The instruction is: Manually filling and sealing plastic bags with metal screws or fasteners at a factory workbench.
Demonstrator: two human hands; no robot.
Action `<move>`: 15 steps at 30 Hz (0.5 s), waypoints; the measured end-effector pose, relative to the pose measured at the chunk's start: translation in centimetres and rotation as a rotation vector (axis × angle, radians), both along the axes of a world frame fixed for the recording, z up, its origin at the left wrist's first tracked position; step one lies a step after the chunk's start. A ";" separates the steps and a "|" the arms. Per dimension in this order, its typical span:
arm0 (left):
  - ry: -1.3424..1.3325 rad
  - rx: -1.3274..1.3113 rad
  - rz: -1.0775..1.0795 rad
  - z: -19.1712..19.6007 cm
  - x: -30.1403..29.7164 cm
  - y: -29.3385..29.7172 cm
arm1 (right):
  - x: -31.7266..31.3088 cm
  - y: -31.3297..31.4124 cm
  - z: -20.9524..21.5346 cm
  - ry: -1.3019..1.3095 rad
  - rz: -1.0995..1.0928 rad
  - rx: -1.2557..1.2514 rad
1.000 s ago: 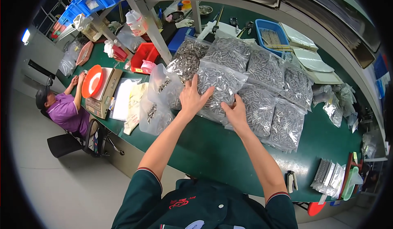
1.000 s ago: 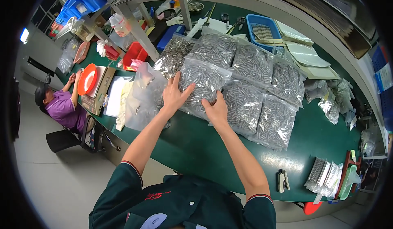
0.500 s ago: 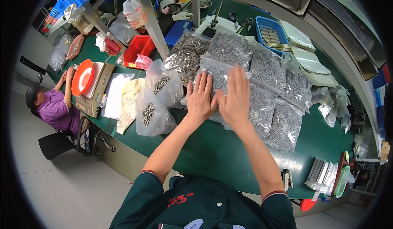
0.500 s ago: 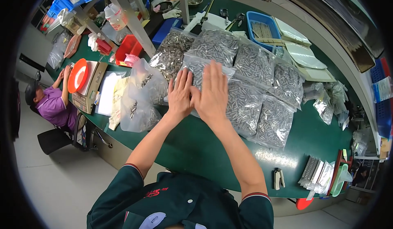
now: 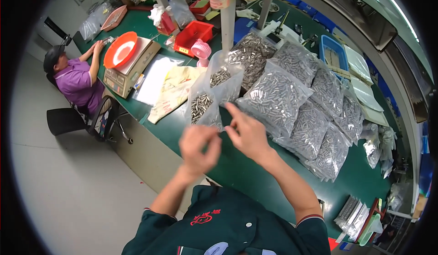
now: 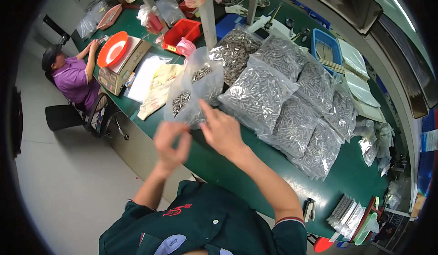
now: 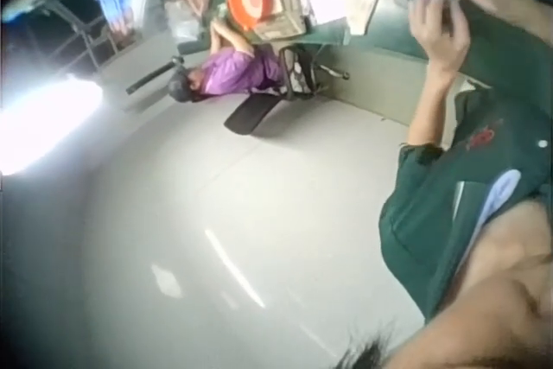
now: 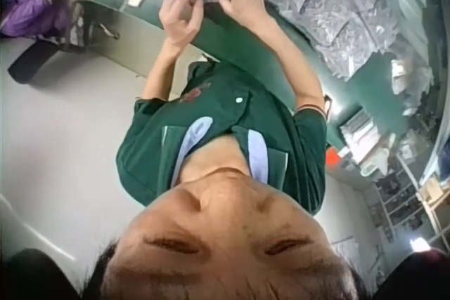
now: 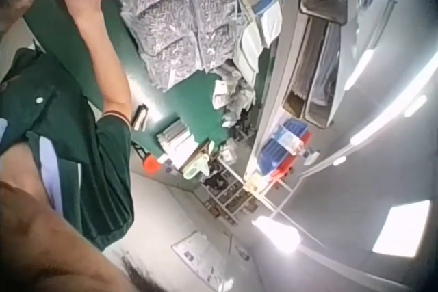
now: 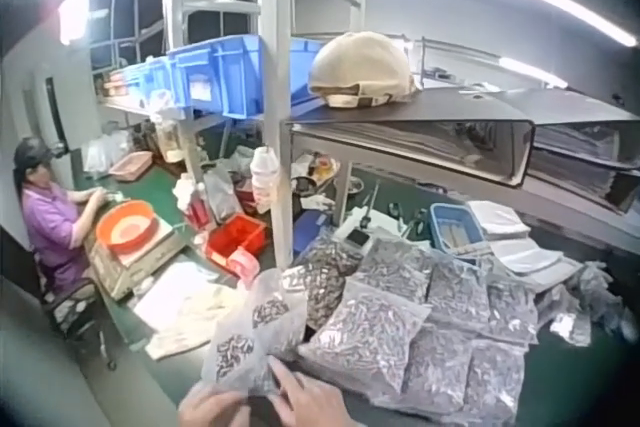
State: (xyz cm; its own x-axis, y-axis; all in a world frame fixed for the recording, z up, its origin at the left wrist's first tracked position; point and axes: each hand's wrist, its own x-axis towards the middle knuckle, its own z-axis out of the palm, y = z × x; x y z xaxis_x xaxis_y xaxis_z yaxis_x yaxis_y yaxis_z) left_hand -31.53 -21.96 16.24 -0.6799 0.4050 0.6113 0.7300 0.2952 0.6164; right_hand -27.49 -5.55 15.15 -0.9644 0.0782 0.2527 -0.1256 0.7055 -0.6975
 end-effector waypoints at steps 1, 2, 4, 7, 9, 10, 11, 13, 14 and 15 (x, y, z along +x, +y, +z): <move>-0.029 0.000 0.096 0.2 -2.1 -1.7 | -0.5 -1.3 0.3 0.002 0.009 -0.003; -0.055 0.000 0.197 0.3 -4.7 -2.6 | -1.8 -2.2 0.4 -0.040 0.085 0.181; -0.101 -0.184 0.240 1.6 -9.0 -2.0 | -4.1 -2.6 0.7 -0.073 0.149 0.375; -0.179 -0.721 0.200 1.0 -13.3 -0.9 | -7.4 -2.9 -0.3 -0.130 0.150 0.503; -0.116 -0.853 0.172 -0.8 -15.4 0.0 | -8.4 -2.6 -0.9 -0.099 0.148 0.607; -0.098 -0.918 0.194 -1.4 -16.3 0.0 | -8.3 -2.6 -0.9 -0.091 0.151 0.611; -0.080 -0.980 0.206 -2.0 -16.7 0.2 | -8.0 -2.4 -1.0 -0.010 0.198 0.646; -0.085 -0.895 0.218 -2.8 -16.3 -1.9 | -6.8 -2.0 -1.3 0.074 0.242 0.682; -0.092 -0.814 0.215 -3.2 -15.8 -3.2 | -5.3 -1.8 -2.2 0.068 0.313 0.721; -0.083 -0.751 0.183 -3.2 -14.8 -4.4 | -3.6 -1.7 -3.3 0.055 0.377 0.756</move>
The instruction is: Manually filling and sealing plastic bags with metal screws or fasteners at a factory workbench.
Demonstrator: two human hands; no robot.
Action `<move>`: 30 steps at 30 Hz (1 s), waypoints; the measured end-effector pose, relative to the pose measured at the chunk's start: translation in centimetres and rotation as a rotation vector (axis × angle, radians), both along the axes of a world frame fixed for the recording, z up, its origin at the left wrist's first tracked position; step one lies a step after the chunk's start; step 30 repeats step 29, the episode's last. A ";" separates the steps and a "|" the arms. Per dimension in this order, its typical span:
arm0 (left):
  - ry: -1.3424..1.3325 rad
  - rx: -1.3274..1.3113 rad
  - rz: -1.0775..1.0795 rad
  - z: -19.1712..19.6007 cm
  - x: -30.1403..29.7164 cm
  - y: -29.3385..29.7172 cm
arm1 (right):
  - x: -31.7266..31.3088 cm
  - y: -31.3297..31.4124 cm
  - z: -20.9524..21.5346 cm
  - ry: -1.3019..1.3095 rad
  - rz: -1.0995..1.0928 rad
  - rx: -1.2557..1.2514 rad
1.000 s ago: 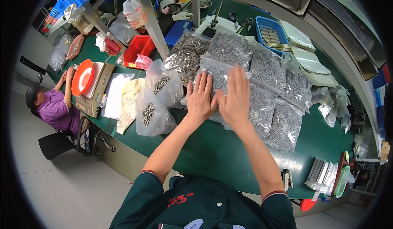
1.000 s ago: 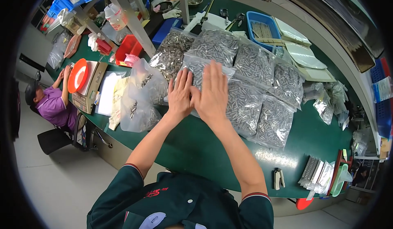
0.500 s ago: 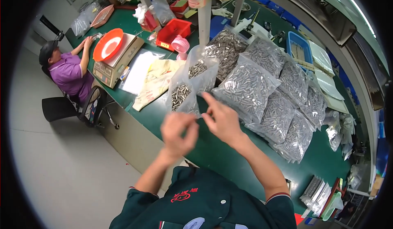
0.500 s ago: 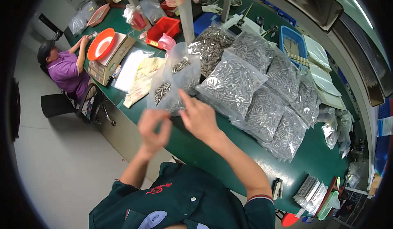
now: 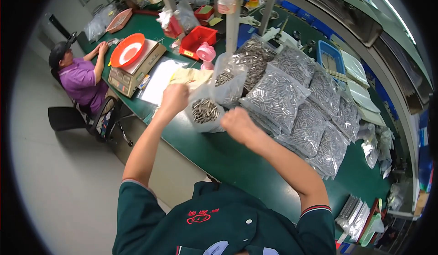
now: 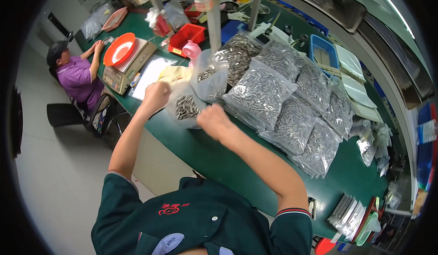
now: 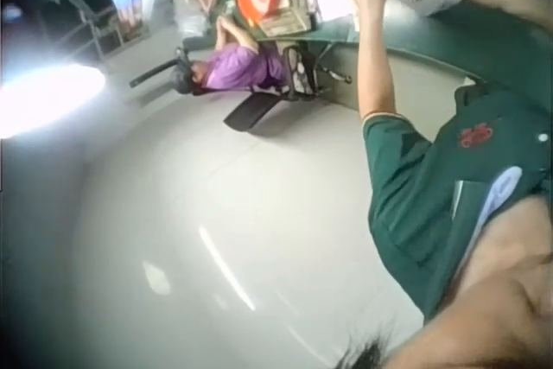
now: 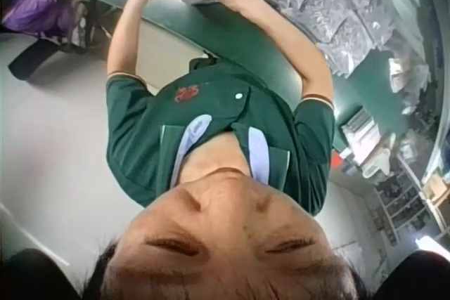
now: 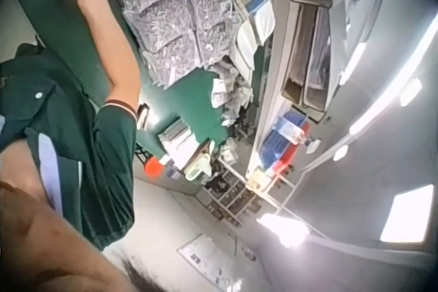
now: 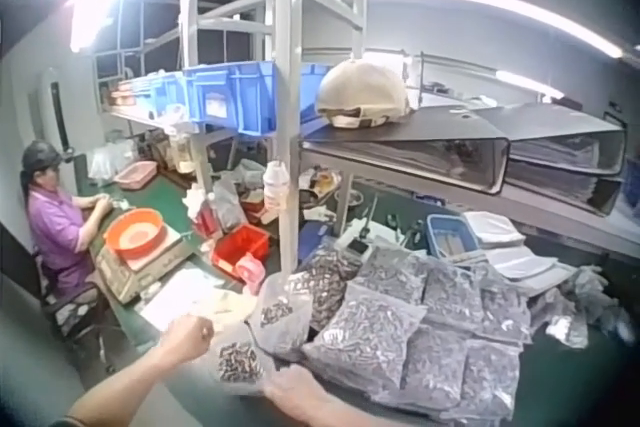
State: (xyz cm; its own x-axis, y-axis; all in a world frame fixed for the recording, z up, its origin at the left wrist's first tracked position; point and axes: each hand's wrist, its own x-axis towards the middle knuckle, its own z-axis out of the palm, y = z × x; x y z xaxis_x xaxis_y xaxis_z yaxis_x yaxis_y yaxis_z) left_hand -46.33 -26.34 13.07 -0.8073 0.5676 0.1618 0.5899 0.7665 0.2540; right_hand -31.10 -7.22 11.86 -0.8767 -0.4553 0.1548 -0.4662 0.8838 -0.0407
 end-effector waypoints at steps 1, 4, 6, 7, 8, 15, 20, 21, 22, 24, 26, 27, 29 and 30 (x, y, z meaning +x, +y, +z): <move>0.005 0.063 -0.029 0.6 1.5 -1.5 | 2.0 -0.3 -1.2 0.042 0.016 -0.031; -0.084 0.091 0.020 1.9 7.0 -4.8 | 7.2 -1.5 -2.2 0.108 0.079 -0.224; -0.142 0.152 0.020 2.0 9.8 -5.6 | 9.3 -1.3 -1.5 0.116 0.049 -0.263; -0.228 0.251 0.033 1.9 11.2 -5.3 | 10.8 -0.4 -1.2 0.104 0.015 -0.252; -0.314 0.353 0.062 1.9 12.7 -5.1 | 12.2 0.4 -0.9 0.088 -0.006 -0.240; -0.428 0.431 -0.125 1.8 19.2 1.5 | 22.8 4.6 2.0 0.084 -0.278 -0.270; -0.556 0.471 -0.276 1.8 23.8 5.3 | 29.6 4.7 4.4 0.156 -0.475 -0.183; -0.583 0.473 -0.263 1.7 24.6 5.9 | 30.9 4.9 4.3 0.143 -0.497 -0.182; -0.601 0.465 -0.277 1.3 25.3 6.8 | 32.2 5.1 4.1 0.140 -0.554 -0.187; -0.622 0.403 -0.328 0.3 26.4 8.4 | 34.3 5.9 3.1 0.122 -0.653 -0.234; -0.712 0.420 -0.343 -0.1 27.0 9.5 | 35.3 6.2 2.9 0.111 -0.695 -0.264; -0.793 0.447 -0.345 -0.1 27.2 10.0 | 35.6 6.2 2.8 0.105 -0.721 -0.290; -0.836 0.402 -0.433 0.4 27.5 10.4 | 36.0 6.3 2.9 0.055 -0.745 -0.365; -0.836 0.402 -0.433 0.4 27.5 10.4 | 36.0 6.3 2.9 0.055 -0.745 -0.365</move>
